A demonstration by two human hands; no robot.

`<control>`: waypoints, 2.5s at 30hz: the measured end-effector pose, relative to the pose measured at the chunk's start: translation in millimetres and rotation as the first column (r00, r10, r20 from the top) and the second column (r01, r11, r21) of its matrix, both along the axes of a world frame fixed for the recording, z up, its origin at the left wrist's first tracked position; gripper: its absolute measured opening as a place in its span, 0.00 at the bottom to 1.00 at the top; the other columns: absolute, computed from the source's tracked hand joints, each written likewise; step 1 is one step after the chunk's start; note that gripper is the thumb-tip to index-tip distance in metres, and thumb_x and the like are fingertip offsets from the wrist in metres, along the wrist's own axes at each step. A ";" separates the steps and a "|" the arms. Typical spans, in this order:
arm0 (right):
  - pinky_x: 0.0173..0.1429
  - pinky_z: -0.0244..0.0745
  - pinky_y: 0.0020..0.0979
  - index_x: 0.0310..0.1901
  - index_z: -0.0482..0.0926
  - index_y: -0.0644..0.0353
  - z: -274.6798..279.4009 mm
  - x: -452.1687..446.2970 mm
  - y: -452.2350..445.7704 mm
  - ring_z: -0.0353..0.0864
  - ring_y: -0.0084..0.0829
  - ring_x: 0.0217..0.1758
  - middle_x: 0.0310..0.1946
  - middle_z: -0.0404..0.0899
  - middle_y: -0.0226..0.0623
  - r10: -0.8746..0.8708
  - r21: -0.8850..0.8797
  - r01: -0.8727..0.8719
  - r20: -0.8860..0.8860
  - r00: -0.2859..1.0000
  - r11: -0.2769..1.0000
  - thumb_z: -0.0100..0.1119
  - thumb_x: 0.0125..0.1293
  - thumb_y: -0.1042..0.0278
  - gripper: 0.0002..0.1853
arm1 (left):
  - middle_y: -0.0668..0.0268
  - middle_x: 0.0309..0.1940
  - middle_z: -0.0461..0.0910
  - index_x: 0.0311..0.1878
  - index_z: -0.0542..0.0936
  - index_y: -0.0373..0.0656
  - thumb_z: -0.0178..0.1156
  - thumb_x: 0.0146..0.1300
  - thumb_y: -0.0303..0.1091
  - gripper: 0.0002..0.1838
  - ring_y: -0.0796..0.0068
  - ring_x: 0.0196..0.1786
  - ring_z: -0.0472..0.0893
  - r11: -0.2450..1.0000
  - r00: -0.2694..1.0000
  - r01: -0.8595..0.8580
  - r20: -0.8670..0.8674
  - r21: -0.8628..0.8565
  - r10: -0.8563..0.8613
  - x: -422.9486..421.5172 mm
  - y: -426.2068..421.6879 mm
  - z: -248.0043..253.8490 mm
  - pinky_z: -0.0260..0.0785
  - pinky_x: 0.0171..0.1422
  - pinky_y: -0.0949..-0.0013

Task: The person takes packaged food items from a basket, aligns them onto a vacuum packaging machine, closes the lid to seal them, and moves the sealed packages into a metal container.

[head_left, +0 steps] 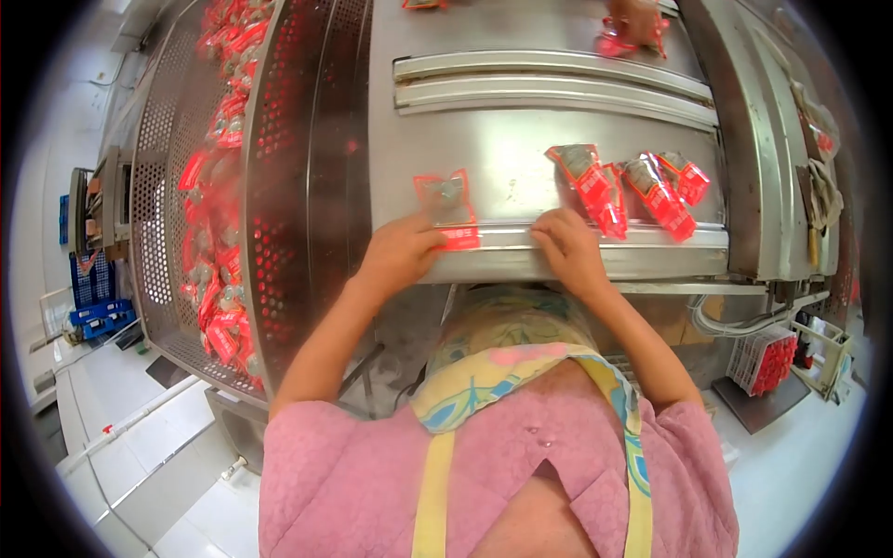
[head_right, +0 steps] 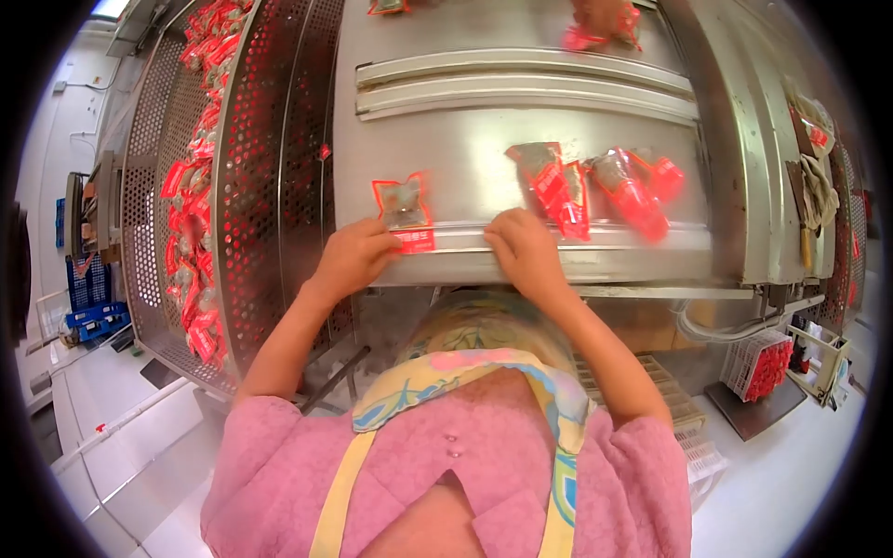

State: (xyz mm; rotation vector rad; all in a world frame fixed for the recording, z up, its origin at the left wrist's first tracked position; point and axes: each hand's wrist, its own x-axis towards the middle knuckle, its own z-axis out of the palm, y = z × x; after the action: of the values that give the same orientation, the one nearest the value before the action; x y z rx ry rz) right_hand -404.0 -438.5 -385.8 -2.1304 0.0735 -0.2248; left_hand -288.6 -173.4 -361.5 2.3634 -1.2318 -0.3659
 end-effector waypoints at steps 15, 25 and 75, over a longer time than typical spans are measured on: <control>0.42 0.74 0.37 0.34 0.79 0.64 -12.0 -34.7 -53.4 0.78 0.42 0.35 0.34 0.78 0.42 -0.113 -0.012 0.115 0.096 0.989 0.993 0.61 0.58 0.74 0.04 | 0.75 0.29 0.76 0.46 0.78 0.43 0.65 0.62 0.36 0.12 0.92 0.22 0.68 0.832 -0.189 -0.475 -0.956 0.287 0.222 19.5 -198.0 -73.9 0.52 0.19 0.88; 0.18 0.54 0.20 0.29 0.81 0.61 -4.8 24.6 -65.2 0.65 0.14 0.15 0.20 0.77 0.28 0.195 0.498 0.300 -0.719 0.667 0.814 0.63 0.63 0.53 0.17 | 0.76 0.24 0.74 0.44 0.78 0.41 0.69 0.56 0.35 0.15 0.91 0.22 0.66 0.899 -0.023 -0.266 -0.935 0.347 0.354 31.6 -139.5 -24.5 0.50 0.20 0.84; 0.36 0.71 0.42 0.34 0.79 0.65 20.0 20.5 -99.6 0.79 0.43 0.30 0.24 0.77 0.44 -0.213 -0.263 0.113 -0.390 0.896 0.958 0.62 0.58 0.56 0.17 | 0.64 0.39 0.81 0.51 0.77 0.40 0.61 0.64 0.42 0.18 0.76 0.36 0.80 0.913 0.537 -0.402 -0.791 0.066 0.294 -33.0 -168.6 -17.1 0.69 0.32 0.70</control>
State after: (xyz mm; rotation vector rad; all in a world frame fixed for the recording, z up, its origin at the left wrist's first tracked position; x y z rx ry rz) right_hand -383.4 -538.1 -365.8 -2.3787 0.5018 0.1354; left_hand -321.6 -342.0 -378.6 1.8758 -0.3191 -1.0268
